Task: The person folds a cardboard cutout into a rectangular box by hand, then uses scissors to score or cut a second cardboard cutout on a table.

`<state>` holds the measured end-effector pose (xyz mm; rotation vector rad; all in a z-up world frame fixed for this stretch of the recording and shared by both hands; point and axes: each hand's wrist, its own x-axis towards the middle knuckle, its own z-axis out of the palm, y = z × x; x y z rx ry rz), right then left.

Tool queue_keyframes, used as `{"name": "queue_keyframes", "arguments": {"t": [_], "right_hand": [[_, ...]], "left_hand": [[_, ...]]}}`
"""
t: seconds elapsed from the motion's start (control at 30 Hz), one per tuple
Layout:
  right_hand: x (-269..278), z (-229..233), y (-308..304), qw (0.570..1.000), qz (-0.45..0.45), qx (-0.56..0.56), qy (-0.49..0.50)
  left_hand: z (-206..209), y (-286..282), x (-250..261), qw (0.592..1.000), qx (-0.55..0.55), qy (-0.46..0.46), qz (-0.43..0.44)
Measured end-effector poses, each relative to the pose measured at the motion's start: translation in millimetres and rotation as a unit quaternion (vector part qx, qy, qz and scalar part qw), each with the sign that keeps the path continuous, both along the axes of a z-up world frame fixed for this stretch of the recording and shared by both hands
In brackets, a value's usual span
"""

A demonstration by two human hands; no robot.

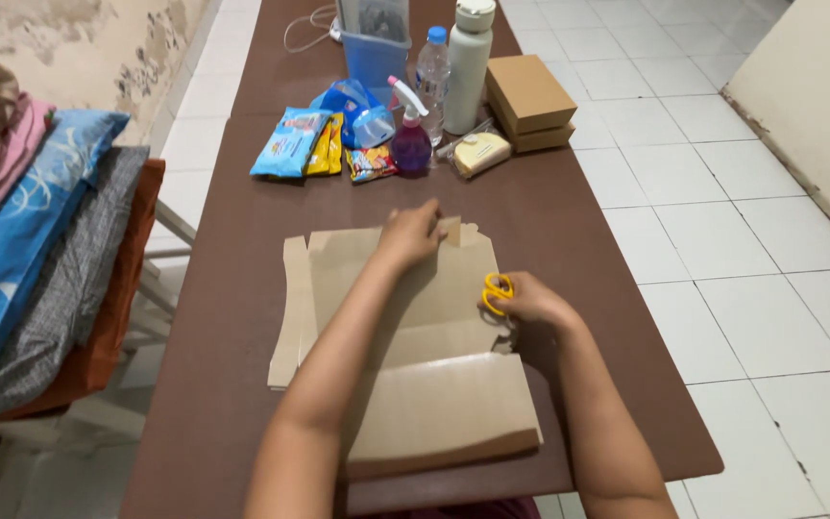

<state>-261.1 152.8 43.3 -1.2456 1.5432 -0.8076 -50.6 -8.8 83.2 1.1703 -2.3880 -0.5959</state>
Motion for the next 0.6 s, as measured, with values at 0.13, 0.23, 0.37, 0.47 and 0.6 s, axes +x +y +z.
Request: {"name": "queue_keyframes", "arguments": {"t": [0.13, 0.23, 0.37, 0.47, 0.6], "right_hand": [[17, -11, -9, 0.993, -0.116, -0.005, -0.002], [26, -7, -15, 0.956, -0.152, 0.007, 0.251], [24, -3, -12, 0.953, -0.113, 0.018, 0.281], [11, 2, -7, 0.979, -0.060, 0.090, 0.172], [-4, 11, -5, 0.994, 0.012, 0.106, 0.010]], "left_hand": [[-28, -2, -17, 0.985, -0.170, -0.029, 0.013], [-66, 2, -23, 0.970, -0.209, -0.112, -0.047], [-100, 20, -12, 0.984, -0.116, -0.109, -0.078], [-109, 26, -6, 0.987, -0.121, -0.087, -0.066], [-111, 18, -7, 0.989, -0.090, -0.087, -0.077]]}}
